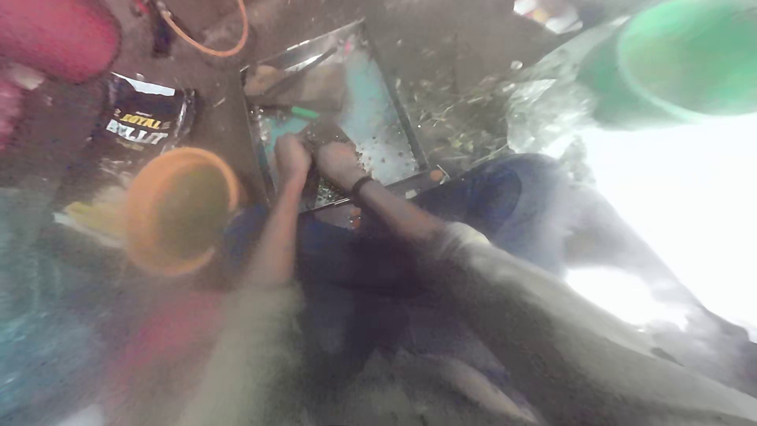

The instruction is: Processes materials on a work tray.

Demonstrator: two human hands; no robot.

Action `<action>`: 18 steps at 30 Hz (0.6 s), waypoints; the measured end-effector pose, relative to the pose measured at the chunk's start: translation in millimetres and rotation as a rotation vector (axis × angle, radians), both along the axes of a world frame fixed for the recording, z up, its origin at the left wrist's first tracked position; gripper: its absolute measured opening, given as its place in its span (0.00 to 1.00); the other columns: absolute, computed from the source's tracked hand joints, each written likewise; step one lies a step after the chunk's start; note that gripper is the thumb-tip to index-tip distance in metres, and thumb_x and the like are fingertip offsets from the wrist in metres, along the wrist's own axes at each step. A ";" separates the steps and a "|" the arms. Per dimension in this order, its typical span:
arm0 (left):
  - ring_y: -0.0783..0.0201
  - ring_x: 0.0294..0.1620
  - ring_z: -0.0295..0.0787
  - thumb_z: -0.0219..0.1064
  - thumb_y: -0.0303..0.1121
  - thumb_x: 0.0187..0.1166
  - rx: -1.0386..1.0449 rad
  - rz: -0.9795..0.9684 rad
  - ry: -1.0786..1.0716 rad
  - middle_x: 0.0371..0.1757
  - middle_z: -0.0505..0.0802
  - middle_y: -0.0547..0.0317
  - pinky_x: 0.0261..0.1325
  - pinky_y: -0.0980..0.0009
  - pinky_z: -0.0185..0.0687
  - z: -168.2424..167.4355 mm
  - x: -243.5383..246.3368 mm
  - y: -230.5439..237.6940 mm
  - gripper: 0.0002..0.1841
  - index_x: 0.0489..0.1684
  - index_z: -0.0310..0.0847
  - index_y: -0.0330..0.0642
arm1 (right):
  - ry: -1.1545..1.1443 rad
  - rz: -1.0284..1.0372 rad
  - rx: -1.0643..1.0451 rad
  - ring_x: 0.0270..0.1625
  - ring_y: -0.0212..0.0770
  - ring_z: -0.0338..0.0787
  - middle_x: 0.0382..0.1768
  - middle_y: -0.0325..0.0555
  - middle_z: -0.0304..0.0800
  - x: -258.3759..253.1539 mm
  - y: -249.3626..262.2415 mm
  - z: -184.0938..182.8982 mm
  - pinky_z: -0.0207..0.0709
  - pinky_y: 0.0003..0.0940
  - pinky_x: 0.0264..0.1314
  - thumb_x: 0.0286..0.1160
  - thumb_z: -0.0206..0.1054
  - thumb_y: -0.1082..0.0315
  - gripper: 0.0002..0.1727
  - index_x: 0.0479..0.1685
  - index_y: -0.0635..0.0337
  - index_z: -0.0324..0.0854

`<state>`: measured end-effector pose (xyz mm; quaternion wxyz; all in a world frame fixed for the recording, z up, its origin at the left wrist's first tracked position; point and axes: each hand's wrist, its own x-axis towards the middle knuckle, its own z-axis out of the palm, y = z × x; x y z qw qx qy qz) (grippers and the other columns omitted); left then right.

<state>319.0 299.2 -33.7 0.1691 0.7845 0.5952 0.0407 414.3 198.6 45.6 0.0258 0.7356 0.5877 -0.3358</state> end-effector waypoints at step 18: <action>0.42 0.67 0.89 0.71 0.31 0.76 -0.031 -0.009 0.045 0.61 0.93 0.42 0.72 0.41 0.82 -1.6 5.2 2.8 0.08 0.45 0.94 0.40 | -0.035 -0.146 0.426 0.36 0.64 0.92 0.34 0.60 0.89 9.3 -47.2 -98.3 0.84 0.63 0.32 0.64 0.76 0.68 0.17 0.53 0.61 0.86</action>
